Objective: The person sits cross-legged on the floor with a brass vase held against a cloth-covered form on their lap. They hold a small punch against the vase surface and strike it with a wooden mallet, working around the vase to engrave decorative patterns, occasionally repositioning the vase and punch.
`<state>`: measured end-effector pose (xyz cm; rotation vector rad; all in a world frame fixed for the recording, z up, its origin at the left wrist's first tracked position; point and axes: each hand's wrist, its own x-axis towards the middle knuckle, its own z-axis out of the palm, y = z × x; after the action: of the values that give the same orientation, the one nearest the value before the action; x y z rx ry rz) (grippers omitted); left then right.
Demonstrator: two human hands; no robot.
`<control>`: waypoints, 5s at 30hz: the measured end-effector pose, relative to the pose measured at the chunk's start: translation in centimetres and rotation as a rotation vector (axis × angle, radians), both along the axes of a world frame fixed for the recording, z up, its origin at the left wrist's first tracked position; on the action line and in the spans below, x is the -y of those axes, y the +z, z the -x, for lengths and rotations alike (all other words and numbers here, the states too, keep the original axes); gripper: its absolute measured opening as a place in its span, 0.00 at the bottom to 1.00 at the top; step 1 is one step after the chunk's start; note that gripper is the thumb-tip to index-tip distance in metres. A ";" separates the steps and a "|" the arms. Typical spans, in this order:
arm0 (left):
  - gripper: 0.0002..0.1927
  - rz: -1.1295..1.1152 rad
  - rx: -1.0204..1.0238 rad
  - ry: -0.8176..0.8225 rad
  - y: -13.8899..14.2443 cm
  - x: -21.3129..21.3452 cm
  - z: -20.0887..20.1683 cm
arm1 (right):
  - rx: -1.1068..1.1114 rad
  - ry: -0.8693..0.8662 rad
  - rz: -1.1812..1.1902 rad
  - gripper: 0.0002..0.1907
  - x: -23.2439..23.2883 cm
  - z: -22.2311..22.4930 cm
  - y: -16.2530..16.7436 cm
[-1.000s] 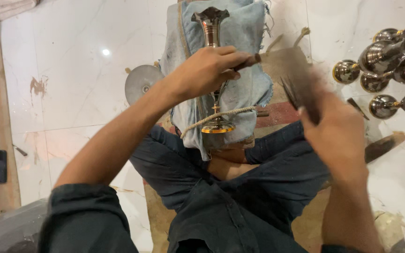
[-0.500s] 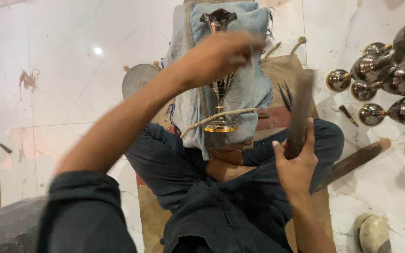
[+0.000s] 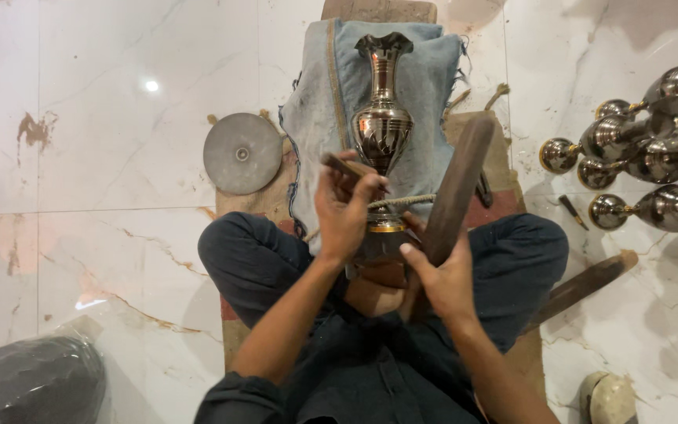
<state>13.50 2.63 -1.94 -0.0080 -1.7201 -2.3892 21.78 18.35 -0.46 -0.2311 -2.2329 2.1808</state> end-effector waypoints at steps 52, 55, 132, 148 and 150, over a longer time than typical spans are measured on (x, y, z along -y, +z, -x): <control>0.22 1.225 -0.574 -0.975 9.5 -2.3 17.1 | 0.092 -0.251 -0.678 0.47 -6.8 1.9 -0.4; 0.27 1.153 -0.578 -0.789 9.4 -0.6 17.3 | 0.067 -0.150 -0.745 0.49 -6.7 3.1 -0.2; 0.24 0.843 -0.803 -0.861 8.1 6.9 17.7 | -0.394 -0.114 -1.075 0.39 -5.8 7.6 9.2; 0.20 0.476 -0.411 -0.200 2.2 7.6 11.2 | -0.532 0.533 -1.918 0.40 1.2 16.3 23.3; 0.15 0.448 -0.297 -0.118 1.8 7.0 10.1 | -0.636 0.580 -1.920 0.38 3.1 16.0 24.3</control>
<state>3.44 -4.33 -0.12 -0.5130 -2.0989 -1.8969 5.83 15.26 23.80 0.9610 -2.7548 -0.5945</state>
